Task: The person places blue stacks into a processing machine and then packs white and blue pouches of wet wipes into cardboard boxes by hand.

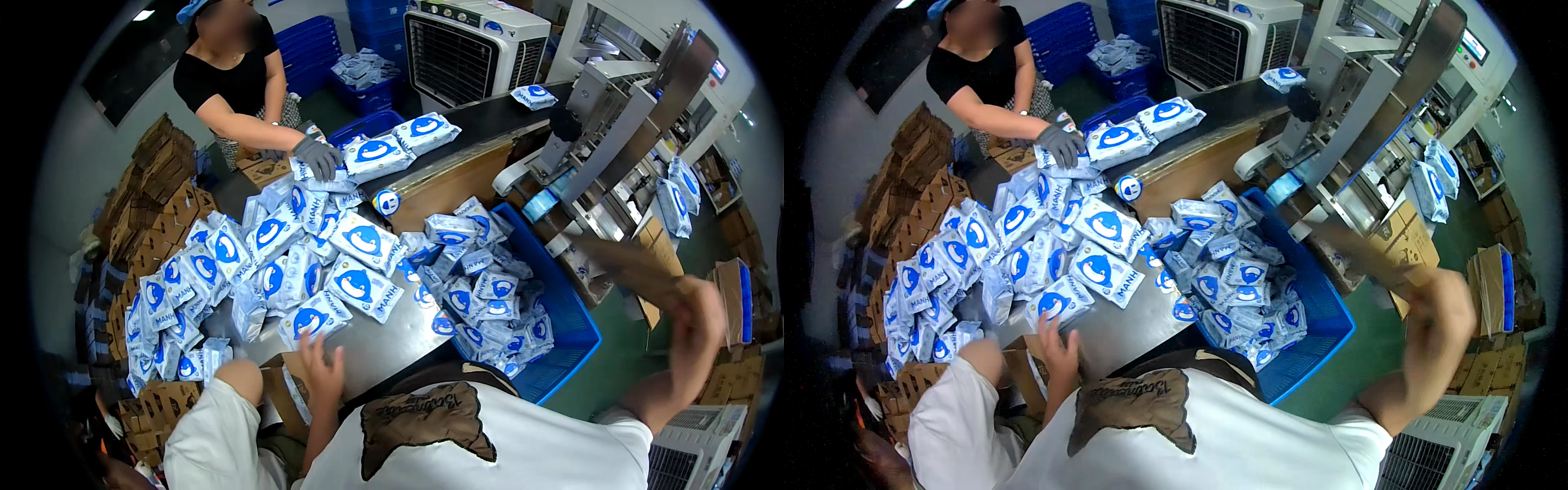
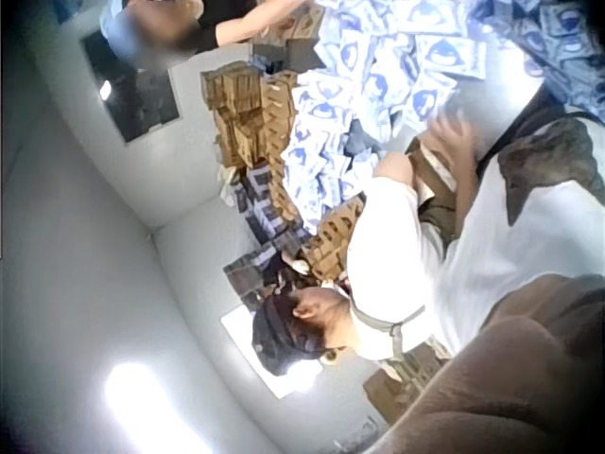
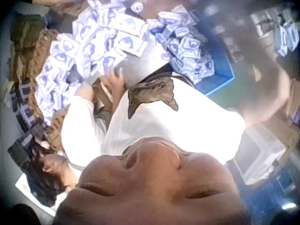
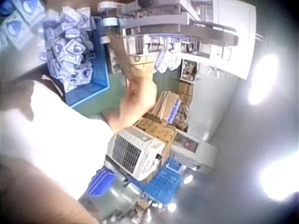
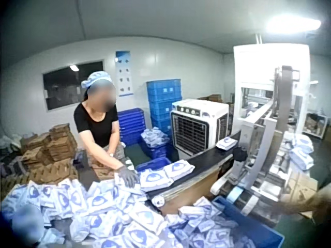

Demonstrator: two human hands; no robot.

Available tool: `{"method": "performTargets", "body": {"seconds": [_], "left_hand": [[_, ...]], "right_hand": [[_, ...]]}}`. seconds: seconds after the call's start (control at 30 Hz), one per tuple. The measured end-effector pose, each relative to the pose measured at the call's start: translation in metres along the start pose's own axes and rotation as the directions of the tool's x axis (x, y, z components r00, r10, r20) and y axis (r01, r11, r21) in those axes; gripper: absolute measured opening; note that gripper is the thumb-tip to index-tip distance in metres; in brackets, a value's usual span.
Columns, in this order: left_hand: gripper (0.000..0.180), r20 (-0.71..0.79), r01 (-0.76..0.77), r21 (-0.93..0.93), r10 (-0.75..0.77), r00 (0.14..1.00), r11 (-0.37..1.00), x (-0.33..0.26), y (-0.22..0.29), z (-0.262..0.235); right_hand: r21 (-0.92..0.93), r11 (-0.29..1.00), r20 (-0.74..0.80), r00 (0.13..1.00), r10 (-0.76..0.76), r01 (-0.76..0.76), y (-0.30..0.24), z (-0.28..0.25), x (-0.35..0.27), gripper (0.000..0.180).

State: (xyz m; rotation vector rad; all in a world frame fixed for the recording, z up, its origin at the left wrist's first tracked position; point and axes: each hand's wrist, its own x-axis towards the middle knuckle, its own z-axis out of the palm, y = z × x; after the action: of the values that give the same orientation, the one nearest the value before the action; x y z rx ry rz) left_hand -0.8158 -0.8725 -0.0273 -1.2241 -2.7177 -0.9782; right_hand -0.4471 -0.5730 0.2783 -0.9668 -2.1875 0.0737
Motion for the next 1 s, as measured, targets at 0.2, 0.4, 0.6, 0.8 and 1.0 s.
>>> {"method": "performTargets", "body": {"seconds": [0.2, 0.4, 0.6, 0.8, 1.0], "left_hand": [[0.042, 0.317, 0.242, -0.924, -0.239, 0.918, -0.296, 0.059, 0.05, 0.053], [0.042, -0.028, 0.279, -0.849, -0.567, 0.823, 0.448, 0.02, -0.004, 0.089], [0.049, -0.135, 0.274, -0.771, -0.567, 0.813, 0.576, -0.012, -0.004, 0.073], [0.071, 0.232, 0.45, -0.745, -0.442, 0.867, 0.492, -0.011, 0.039, 0.036], [0.086, 0.056, -0.055, -0.321, 0.077, 0.995, 0.945, -0.039, 0.03, 0.039]], "right_hand": [[0.448, 0.882, 0.636, 0.746, -0.199, -0.146, 0.004, 0.21, -0.053, 0.014], [0.489, -0.005, 0.866, 0.486, -0.122, -0.872, -0.026, 0.344, -0.141, 0.028], [0.639, 0.189, 0.759, 0.573, -0.307, -0.745, -0.04, 0.342, -0.118, 0.018], [0.661, 0.189, 0.744, 0.667, -0.039, -0.726, -0.069, 0.363, -0.13, 0.012], [0.723, 0.364, 0.668, 0.728, -0.155, -0.587, -0.103, 0.397, -0.127, 0.018]]}}
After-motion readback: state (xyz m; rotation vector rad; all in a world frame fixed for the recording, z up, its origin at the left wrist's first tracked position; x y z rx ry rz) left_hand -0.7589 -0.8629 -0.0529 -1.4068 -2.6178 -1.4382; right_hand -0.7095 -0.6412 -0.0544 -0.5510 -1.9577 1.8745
